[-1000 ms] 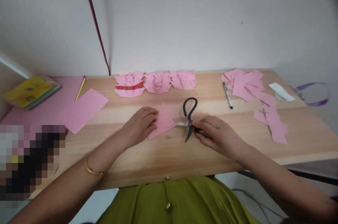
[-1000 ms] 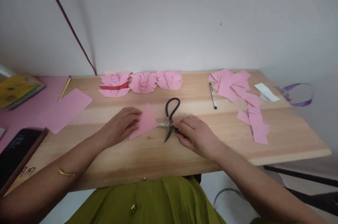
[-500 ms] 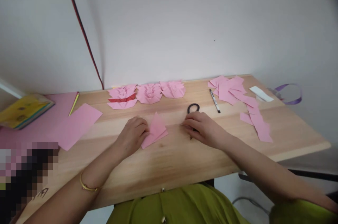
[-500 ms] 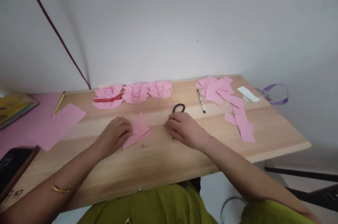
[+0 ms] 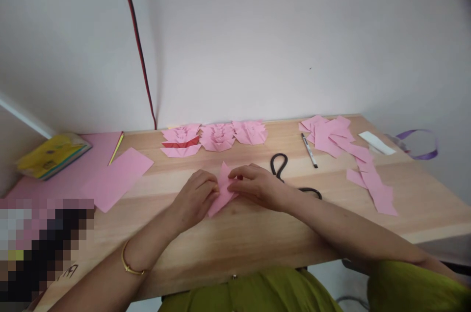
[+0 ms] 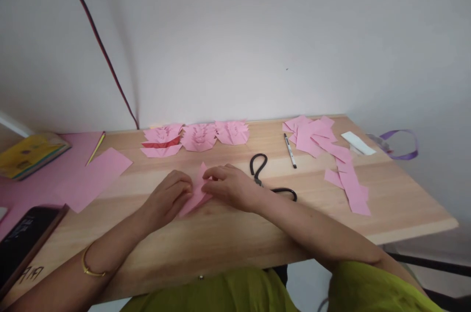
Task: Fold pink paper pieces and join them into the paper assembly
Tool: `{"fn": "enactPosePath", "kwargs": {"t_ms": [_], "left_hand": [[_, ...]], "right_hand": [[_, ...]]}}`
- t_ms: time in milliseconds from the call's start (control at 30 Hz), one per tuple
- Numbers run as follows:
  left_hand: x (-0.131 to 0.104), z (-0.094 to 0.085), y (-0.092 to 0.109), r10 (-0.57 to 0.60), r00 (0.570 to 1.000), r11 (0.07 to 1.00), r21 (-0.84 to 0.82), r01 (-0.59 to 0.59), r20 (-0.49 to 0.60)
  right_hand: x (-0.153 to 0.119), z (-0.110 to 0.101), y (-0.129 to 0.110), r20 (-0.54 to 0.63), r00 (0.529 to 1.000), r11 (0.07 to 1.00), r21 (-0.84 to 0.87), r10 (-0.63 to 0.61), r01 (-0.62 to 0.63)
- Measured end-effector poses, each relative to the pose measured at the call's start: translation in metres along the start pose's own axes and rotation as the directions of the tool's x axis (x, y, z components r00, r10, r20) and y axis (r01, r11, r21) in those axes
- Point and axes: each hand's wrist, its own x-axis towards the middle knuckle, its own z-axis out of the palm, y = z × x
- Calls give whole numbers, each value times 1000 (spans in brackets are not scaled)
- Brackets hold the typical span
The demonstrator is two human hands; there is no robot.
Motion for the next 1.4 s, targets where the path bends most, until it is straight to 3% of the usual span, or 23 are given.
{"fn": "enactPosePath", "kwargs": {"t_ms": [167,267,367,433,500,533,667,767,833,900,1067,1400], "left_hand": [[-4,-2,-5,29,999,999,-36,-29,17],[-4,-2,-5,57,996,998,-5,-56,62],[-4,0,-5,67,994,998,14,-68,87],[-4,1,-5,68,994,997,26,-70,83],[-5,2,-7,59,995,997,37,-62,81],[-5,2,-7,50,995,998,42,-53,85],[-6,3,-9,21,995,998,53,-26,96],[-5,3,-9,14,995,998,59,-20,99],[-4,3,-10,11,994,998,66,-19,106],[-4,3,-10,11,994,997,72,-19,112],[-5,3,-10,10,994,998,68,-18,111],[-7,5,-11,5,995,999,44,-10,102]], "right_hand": [[-29,-25,34,-186,961,975,-49,206,-219],[-61,-50,76,-408,849,873,-205,335,-443],[-101,-70,121,-536,736,721,-302,412,-624],[-125,-75,142,-536,715,647,-357,449,-674],[-140,-74,148,-504,724,625,-388,471,-677],[-143,-71,144,-468,752,657,-388,464,-647],[-132,-59,99,-384,772,762,-218,507,-609],[-115,-55,67,-88,908,898,-138,410,-418],[-106,-54,58,37,926,923,-100,375,-370],[-101,-53,58,79,935,938,-79,344,-339],[-96,-46,69,82,948,951,-53,309,-305],[-101,-35,68,15,976,971,-106,218,-216]]}}
